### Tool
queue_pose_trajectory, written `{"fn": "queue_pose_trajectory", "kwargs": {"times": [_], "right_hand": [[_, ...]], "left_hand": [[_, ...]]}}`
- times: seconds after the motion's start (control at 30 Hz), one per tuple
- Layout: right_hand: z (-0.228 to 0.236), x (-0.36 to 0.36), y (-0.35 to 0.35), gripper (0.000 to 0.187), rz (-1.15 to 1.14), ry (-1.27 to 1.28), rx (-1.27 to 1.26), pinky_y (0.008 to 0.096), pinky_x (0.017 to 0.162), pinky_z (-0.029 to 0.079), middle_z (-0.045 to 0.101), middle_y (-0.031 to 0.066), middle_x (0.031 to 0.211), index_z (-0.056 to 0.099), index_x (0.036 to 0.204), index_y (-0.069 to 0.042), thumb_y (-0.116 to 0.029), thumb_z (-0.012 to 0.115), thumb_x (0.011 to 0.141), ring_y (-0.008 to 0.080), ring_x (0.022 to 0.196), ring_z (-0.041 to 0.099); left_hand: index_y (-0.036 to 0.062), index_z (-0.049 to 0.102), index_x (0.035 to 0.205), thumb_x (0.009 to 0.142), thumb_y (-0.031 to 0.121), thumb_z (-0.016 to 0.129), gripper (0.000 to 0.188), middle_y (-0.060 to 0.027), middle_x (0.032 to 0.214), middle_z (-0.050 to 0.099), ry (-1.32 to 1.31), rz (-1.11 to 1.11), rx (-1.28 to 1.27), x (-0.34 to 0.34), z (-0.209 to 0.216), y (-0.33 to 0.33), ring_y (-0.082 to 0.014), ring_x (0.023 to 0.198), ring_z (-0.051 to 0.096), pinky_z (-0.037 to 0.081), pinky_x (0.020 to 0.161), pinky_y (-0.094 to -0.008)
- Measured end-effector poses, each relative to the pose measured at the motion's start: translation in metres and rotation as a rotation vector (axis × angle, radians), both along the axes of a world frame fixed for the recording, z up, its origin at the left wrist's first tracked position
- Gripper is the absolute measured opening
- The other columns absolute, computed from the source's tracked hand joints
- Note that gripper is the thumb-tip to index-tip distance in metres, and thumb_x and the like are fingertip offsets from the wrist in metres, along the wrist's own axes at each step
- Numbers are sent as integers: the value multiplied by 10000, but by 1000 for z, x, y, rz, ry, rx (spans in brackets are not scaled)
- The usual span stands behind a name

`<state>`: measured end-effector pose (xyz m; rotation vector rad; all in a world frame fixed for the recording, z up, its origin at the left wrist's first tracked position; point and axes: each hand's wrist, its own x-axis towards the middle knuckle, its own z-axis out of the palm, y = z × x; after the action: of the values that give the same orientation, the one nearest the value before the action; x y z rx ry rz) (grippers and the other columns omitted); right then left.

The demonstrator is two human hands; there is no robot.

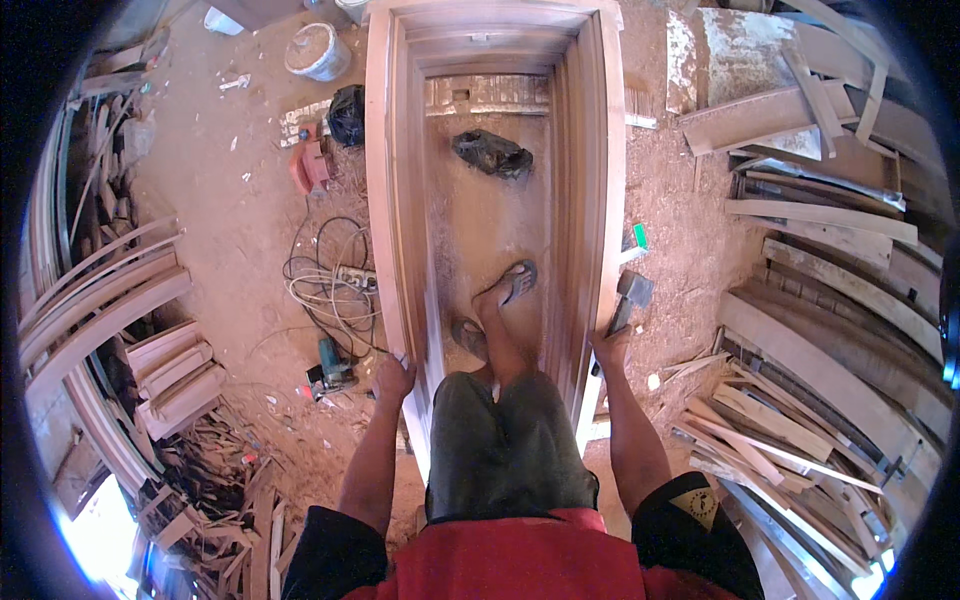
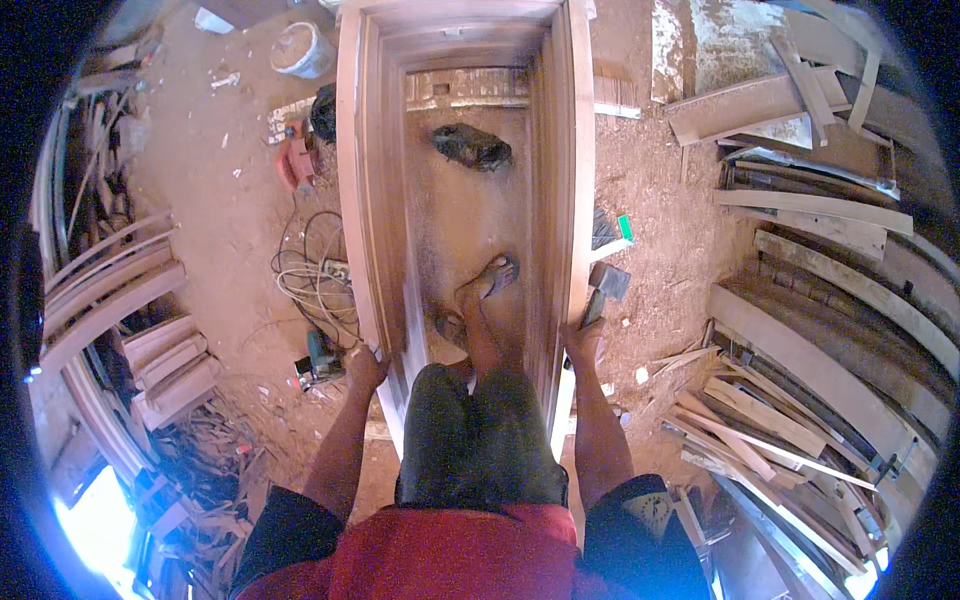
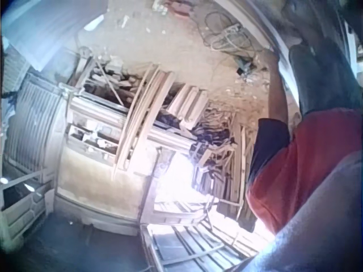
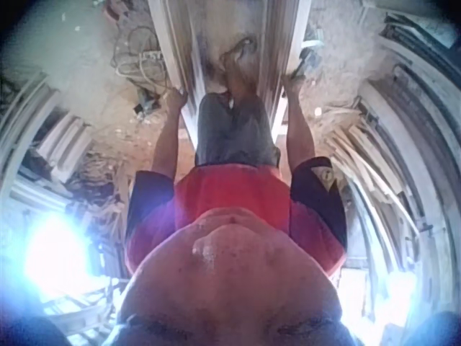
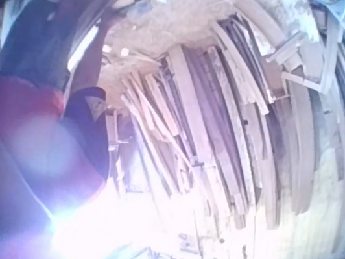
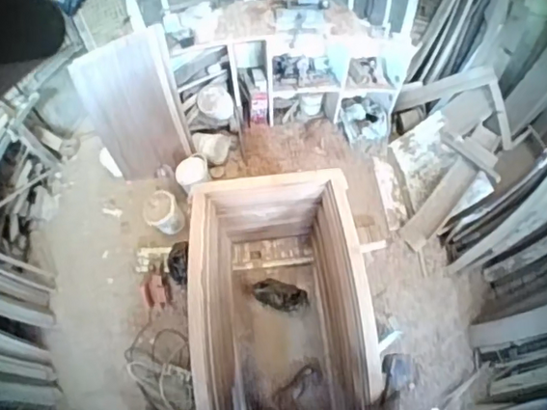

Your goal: The person assembles a wooden door frame by fitting wooden pieces together and hammering them into place using a large metal hammer.

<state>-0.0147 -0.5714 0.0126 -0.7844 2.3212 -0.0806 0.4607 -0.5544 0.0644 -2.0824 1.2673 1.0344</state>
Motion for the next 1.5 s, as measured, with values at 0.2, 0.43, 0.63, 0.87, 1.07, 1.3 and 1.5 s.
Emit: {"fn": "queue_pose_trajectory", "kwargs": {"times": [0.2,0.43,0.63,0.87,1.07,1.3,1.5], "right_hand": [[-2,5,4,697,35,56,-102,509,772,543,679,236,972,473,1128,-7,-334,832,628,417,898,687],[22,-34,-35,476,-62,-286,14,381,658,555,666,111,787,646,1016,48,-343,793,789,240,672,642],[38,-57,-108,282,-327,-555,-65,348,555,551,622,78,779,655,974,-10,-271,687,872,188,587,582],[52,-102,-342,268,-418,-742,-251,345,463,530,611,78,694,608,940,0,-262,663,923,197,538,632],[19,-148,-545,220,-301,-637,-362,338,466,540,654,101,733,654,946,8,-195,719,888,194,568,645],[27,-102,-627,249,23,-676,-267,304,477,530,618,78,737,622,966,22,-151,765,857,150,565,602],[33,-95,-632,289,10,-645,-259,287,462,501,608,70,727,603,1001,42,-158,759,864,135,546,577]], "left_hand": [[1,550,1153,853,476,689,579,-284,1088,676,1,19,50,3,6,-2,-450,1046,653,524,880,-526],[-36,536,1143,836,449,723,604,-299,1069,660,94,84,-79,17,-19,16,-472,1021,646,518,884,-530],[-50,527,1176,828,451,726,641,-332,1144,626,73,91,-65,23,-34,26,-476,1077,625,500,935,-518],[-38,516,1211,830,459,711,656,-314,1139,645,-43,58,64,9,-14,8,-467,1082,631,504,933,-515],[-42,508,1188,853,457,697,631,-299,1110,667,-99,118,207,-10,-25,0,-452,1055,651,516,920,-510],[-100,443,1264,871,512,654,757,-343,1072,660,-132,131,274,-5,-16,-8,-482,1010,657,530,880,-542],[-63,531,1151,812,436,755,643,-299,1086,676,-185,101,309,3,-26,-6,-435,1044,665,535,895,-507]]}}
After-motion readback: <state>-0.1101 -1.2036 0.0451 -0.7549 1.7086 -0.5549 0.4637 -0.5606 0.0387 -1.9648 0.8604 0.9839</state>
